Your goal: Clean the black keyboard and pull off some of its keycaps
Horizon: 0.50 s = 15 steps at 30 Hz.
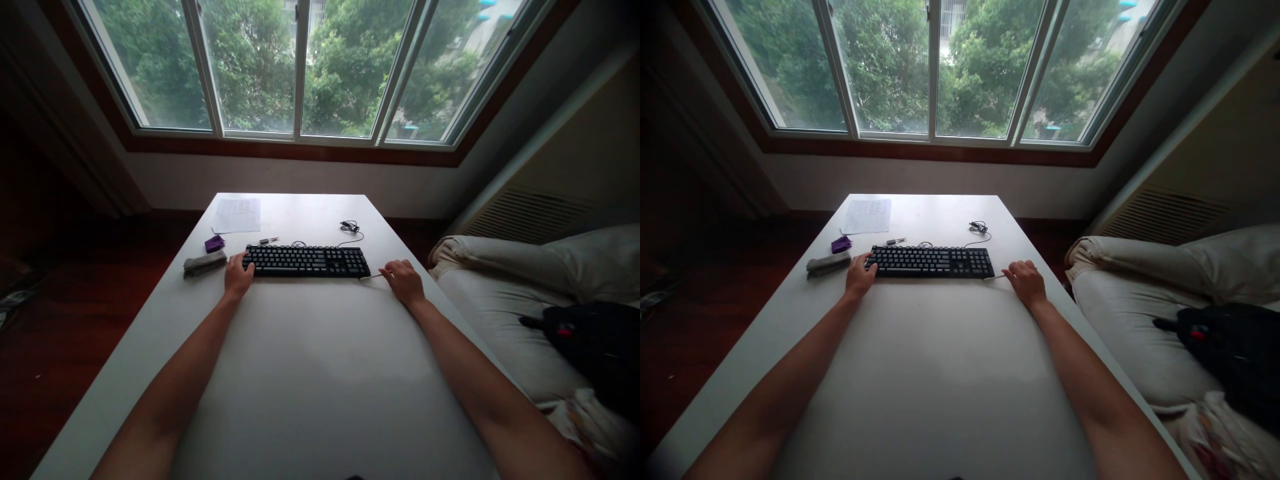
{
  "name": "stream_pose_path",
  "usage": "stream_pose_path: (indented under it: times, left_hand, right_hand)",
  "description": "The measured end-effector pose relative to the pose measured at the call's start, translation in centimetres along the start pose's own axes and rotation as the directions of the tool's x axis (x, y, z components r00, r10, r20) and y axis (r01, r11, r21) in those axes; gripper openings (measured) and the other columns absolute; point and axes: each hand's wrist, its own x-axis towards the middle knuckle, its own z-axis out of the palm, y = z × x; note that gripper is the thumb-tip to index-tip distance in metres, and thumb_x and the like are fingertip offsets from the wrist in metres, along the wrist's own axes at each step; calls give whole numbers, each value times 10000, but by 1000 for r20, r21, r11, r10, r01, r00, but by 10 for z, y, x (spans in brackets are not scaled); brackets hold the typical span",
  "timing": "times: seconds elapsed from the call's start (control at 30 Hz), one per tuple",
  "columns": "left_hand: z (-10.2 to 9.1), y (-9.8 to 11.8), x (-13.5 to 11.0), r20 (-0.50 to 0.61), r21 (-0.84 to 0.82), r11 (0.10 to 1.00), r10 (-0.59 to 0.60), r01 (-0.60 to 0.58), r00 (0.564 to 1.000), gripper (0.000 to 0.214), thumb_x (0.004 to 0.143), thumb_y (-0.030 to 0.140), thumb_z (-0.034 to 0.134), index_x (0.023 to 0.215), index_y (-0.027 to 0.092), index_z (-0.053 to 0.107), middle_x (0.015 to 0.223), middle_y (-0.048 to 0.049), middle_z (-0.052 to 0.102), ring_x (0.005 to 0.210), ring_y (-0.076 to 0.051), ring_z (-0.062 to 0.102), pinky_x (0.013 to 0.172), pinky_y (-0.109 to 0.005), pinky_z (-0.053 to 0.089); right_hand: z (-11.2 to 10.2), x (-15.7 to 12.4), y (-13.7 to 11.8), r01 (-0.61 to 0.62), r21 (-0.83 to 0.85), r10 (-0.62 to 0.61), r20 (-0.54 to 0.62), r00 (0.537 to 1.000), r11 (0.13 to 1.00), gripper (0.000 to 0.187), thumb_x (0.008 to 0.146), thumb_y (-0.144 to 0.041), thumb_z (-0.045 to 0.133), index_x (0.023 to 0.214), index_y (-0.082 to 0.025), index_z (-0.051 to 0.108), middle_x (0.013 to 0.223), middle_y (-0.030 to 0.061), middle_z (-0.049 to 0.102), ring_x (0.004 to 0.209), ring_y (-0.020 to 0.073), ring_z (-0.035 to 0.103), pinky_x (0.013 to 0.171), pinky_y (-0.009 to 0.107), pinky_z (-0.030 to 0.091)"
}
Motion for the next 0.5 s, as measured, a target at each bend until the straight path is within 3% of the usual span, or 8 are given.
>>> stream_pose_path:
  times: [0.1, 0.27, 0.5]
  left_hand:
    - [-1, 3, -1, -1, 0, 1000, -6, 6, 1000, 395, 869, 291, 571, 1246, 197, 639, 1245, -112, 629, 1202, -278, 579, 1115, -435, 445]
    - [-2, 4, -1, 3, 3, 1000, -3, 3, 1000, 387, 873, 293, 567, 1240, 199, 643, 1241, -109, 628, 1199, -273, 581, 1117, -425, 442]
    - [-2, 3, -1, 19, 1, 1000, -9, 9, 1000, 385, 874, 299, 574, 1241, 201, 642, 1270, -113, 624, 1204, -275, 584, 1102, -423, 453]
  right_hand:
    - [1, -7, 9, -57, 54, 57, -6, 998, 997, 401, 1015, -575, 422, 918, -234, 609, 943, 107, 616, 976, 295, 496, 814, 397, 411]
    - [3, -12, 9, -35, 94, 29, 58, 998, 995, 371, 995, -562, 470, 953, -244, 656, 966, 101, 585, 1007, 295, 487, 902, 417, 426]
    - [-4, -23, 21, -161, 90, 154, 75, 985, 983, 323, 959, -510, 539, 884, -241, 700, 924, 112, 594, 982, 303, 484, 882, 427, 433]
